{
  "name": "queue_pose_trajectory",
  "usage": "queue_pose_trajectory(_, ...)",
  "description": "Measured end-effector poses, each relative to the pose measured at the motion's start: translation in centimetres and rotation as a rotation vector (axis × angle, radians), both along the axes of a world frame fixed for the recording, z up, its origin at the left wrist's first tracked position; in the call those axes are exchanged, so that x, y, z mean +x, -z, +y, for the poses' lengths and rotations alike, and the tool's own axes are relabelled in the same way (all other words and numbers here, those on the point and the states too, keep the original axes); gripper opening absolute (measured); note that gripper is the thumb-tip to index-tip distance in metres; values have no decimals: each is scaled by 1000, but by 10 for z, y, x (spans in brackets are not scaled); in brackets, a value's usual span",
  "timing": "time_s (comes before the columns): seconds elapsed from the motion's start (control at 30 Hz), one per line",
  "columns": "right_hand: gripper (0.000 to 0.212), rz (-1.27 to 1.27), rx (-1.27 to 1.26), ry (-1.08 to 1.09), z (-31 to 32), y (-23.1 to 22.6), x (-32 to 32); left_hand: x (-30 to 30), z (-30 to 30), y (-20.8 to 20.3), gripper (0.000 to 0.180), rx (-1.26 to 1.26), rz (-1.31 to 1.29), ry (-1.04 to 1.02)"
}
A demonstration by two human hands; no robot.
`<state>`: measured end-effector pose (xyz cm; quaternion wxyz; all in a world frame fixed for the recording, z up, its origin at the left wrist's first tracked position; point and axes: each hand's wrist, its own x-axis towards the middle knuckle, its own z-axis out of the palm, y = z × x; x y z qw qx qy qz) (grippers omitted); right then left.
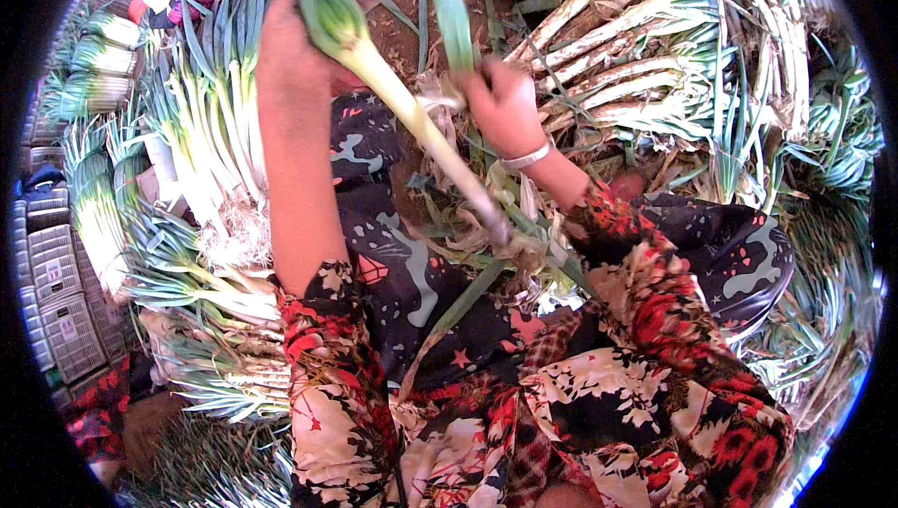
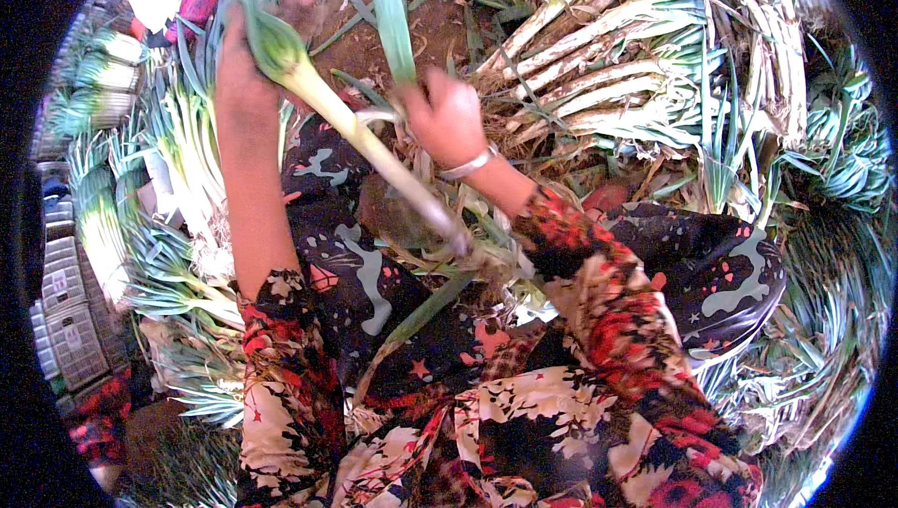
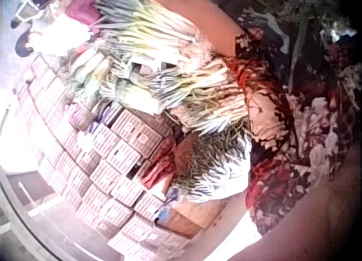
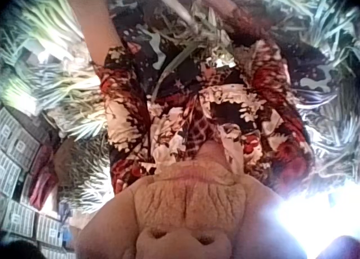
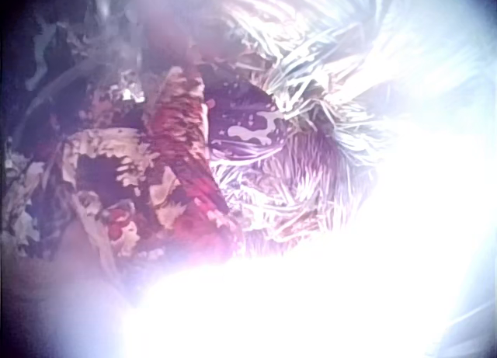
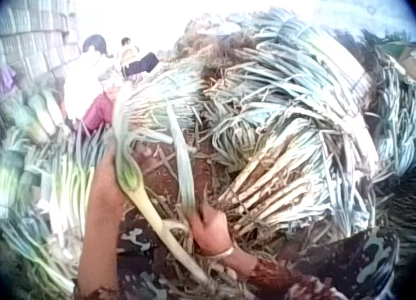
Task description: The person peels and cleans individual leeks by hand, then gathers them into a bunch and ties the bundle together with pink tape.
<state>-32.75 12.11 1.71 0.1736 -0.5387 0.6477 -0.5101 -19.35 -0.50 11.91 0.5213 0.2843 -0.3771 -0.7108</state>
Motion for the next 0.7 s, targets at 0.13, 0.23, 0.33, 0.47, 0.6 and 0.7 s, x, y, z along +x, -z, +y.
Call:
queue_pose_trajectory(0.13,18,530,543,-454,124,102,-43,48,-65,27,37,-24,241,245)
queue_pose_trajectory(0.23,21,646,1019,-649,200,134,-74,62,-68,21,32,-40,244,267)
queue_pose_trajectory(0.33,28,606,1070,-571,200,141,-96,72,-93,42,30,-38,155,113)
queue_pose_trajectory(0.47,39,-402,556,-423,121,63,-77,76,-106,48,31,5,264,275)
queue_pose_trajectory(0.6,35,-684,637,-805,88,2,-33,96,-126,57,32,-32,108,167)
queue_pose_trajectory(0.7,28,-902,733,-614,79,-13,-24,24,-53,45,35,-80,1,-81)
